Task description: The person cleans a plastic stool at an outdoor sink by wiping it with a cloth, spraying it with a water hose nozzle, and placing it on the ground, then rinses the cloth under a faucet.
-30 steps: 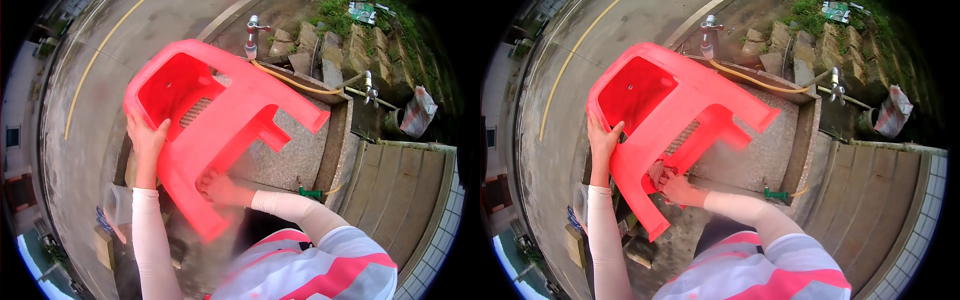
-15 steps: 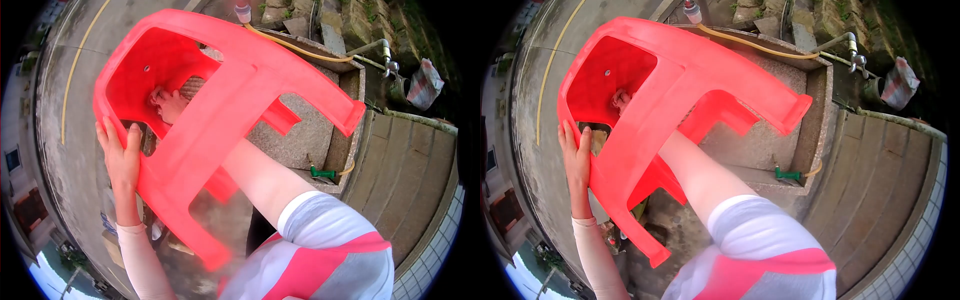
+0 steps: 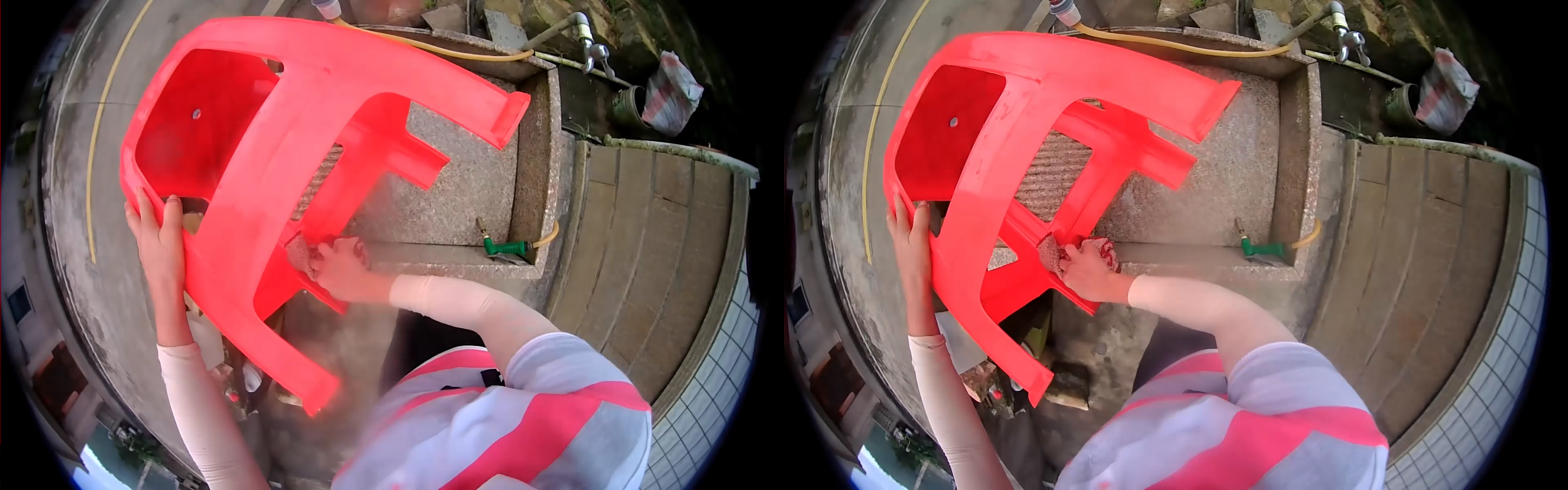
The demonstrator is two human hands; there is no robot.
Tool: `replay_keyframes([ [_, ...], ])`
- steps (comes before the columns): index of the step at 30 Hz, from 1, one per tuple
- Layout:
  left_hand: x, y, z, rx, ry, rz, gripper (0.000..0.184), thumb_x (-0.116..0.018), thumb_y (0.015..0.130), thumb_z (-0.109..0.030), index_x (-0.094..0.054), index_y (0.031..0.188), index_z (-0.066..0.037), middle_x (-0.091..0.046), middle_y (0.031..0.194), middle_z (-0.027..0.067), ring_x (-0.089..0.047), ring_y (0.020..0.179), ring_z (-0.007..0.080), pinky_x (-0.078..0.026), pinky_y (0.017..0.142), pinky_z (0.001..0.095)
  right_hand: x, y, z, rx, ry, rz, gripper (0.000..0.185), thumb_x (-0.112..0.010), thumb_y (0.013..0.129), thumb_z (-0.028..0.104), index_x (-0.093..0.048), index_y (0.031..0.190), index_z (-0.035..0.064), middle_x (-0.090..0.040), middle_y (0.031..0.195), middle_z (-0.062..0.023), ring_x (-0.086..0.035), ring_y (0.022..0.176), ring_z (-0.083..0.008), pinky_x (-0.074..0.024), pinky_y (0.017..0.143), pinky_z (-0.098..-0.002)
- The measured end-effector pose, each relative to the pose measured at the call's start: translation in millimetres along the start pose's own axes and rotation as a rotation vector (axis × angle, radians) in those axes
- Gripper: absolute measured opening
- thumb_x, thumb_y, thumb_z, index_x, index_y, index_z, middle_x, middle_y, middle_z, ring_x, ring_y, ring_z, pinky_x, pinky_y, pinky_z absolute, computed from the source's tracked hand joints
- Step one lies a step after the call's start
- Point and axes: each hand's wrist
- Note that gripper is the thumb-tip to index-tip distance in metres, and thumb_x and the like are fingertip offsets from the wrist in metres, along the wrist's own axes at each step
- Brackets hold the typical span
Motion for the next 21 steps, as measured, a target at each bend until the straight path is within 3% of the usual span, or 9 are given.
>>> replay_keyframes([
  [1, 0.5, 1.5, -0.2, -0.006, 0.016, 0.005, 0.072, -0.048, 0.089, -0.045, -0.029, 0.146, -0.004, -0.013, 0.152, 0.0275, -0.016, 0.142, 0.0376, -0.021, 0.112, 0.0392, -9.6, 24.7, -2.6, -0.046, 0.027, -0.029, 0.019, -0.059, 0.073, 0.022, -0.072, 0.086, 0.0151, -0.061, 0.101, 0.001, -0.046, 0.108, -0.0308, -0.0421, 0.079, -0.0617],
  [3, 3.8, 0.8, 4.6, -0.004, 0.058, 0.017, 0.073, -0.048, 0.089, -0.045, -0.029, 0.146, -0.004, -0.013, 0.152, 0.0277, -0.016, 0.142, 0.0375, -0.021, 0.112, 0.039, -35.5, 91.9, -12.3, -0.049, 0.152, -0.399, 0.02, -0.057, 0.079, 0.019, -0.072, 0.09, 0.0126, -0.064, 0.1, -0.0015, -0.049, 0.106, -0.0316, -0.0468, 0.066, -0.054],
  [4, 4.5, 0.3, 5.9, -0.013, 0.046, 0.014, 0.073, -0.048, 0.089, -0.045, -0.029, 0.146, -0.004, -0.013, 0.152, 0.0278, -0.016, 0.143, 0.0374, -0.02, 0.112, 0.039, -36.0, 119.9, -17.9, -0.078, 0.209, -0.464, 0.02, -0.057, 0.078, 0.019, -0.072, 0.09, 0.0122, -0.065, 0.1, -0.0019, -0.05, 0.105, -0.0317, -0.0473, 0.066, -0.0532],
  [8, 2.0, 2.4, 9.8, -0.03, -0.007, 0.011, 0.074, -0.049, 0.088, -0.046, -0.029, 0.145, -0.003, -0.013, 0.152, 0.0284, -0.015, 0.143, 0.0377, -0.02, 0.113, 0.0391, -0.7, 191.0, -42.3, -0.272, 0.388, -0.571, 0.02, -0.06, 0.076, 0.02, -0.072, 0.09, 0.0104, -0.066, 0.098, -0.0031, -0.052, 0.101, -0.032, -0.0492, 0.067, -0.0498],
  [12, 4.9, 0.4, 1.2, -0.019, 0.005, 0.01, 0.076, -0.05, 0.087, -0.045, -0.029, 0.145, -0.001, -0.014, 0.151, 0.0296, -0.015, 0.142, 0.0388, -0.02, 0.112, 0.0389, -5.4, 182.1, -30.9, -0.316, 0.615, -0.704, 0.022, -0.063, 0.073, 0.02, -0.071, 0.09, 0.0086, -0.067, 0.096, -0.0043, -0.054, 0.098, -0.0322, -0.0511, 0.067, -0.0464],
  [13, 4.0, 1.1, -0.1, -0.02, 0.001, 0.006, 0.076, -0.05, 0.087, -0.045, -0.029, 0.145, 0.0, -0.014, 0.151, 0.0296, -0.015, 0.142, 0.039, -0.02, 0.112, 0.0388, -12.8, 171.1, -22.7, -0.313, 0.598, -0.616, 0.022, -0.063, 0.073, 0.021, -0.071, 0.09, 0.0081, -0.067, 0.096, -0.0046, -0.054, 0.097, -0.0323, -0.0516, 0.068, -0.0456],
  [15, 1.6, 4.4, 5.8, -0.031, -0.002, 0.007, 0.077, -0.051, 0.087, -0.045, -0.029, 0.145, 0.001, -0.014, 0.151, 0.0297, -0.016, 0.142, 0.0393, -0.021, 0.112, 0.0387, -17.6, 130.3, -8.3, -0.288, 0.312, -0.233, 0.017, -0.064, 0.072, 0.019, -0.072, 0.082, 0.008, -0.067, 0.09, -0.005, -0.054, 0.094, -0.0321, -0.0511, 0.064, -0.0428],
  [19, -2.9, 12.3, 17.0, -0.033, -0.007, 0.007, 0.078, -0.052, 0.085, -0.044, -0.028, 0.145, 0.0, -0.012, 0.152, 0.0288, -0.016, 0.142, 0.0392, -0.021, 0.112, 0.0387, -42.2, 30.4, 12.4, -0.167, 0.271, -0.196, 0.016, -0.061, 0.073, 0.023, -0.07, 0.078, 0.0105, -0.063, 0.085, -0.0012, -0.05, 0.085, -0.0277, -0.047, 0.065, -0.0431],
  [21, -1.9, 14.7, 20.2, -0.046, 0.004, 0.017, 0.079, -0.052, 0.085, -0.045, -0.027, 0.145, 0.0, -0.013, 0.152, 0.0287, -0.016, 0.142, 0.039, -0.021, 0.112, 0.0386, -58.2, -6.9, 21.6, -0.116, 0.218, -0.252, 0.012, -0.063, 0.07, 0.02, -0.07, 0.074, 0.0111, -0.063, 0.08, -0.0008, -0.05, 0.087, -0.0278, -0.0461, 0.062, -0.0407],
])
Point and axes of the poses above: each hand's wrist, its own y-axis towards the middle knuckle, its own x-axis out of the back of the hand, z = x × y
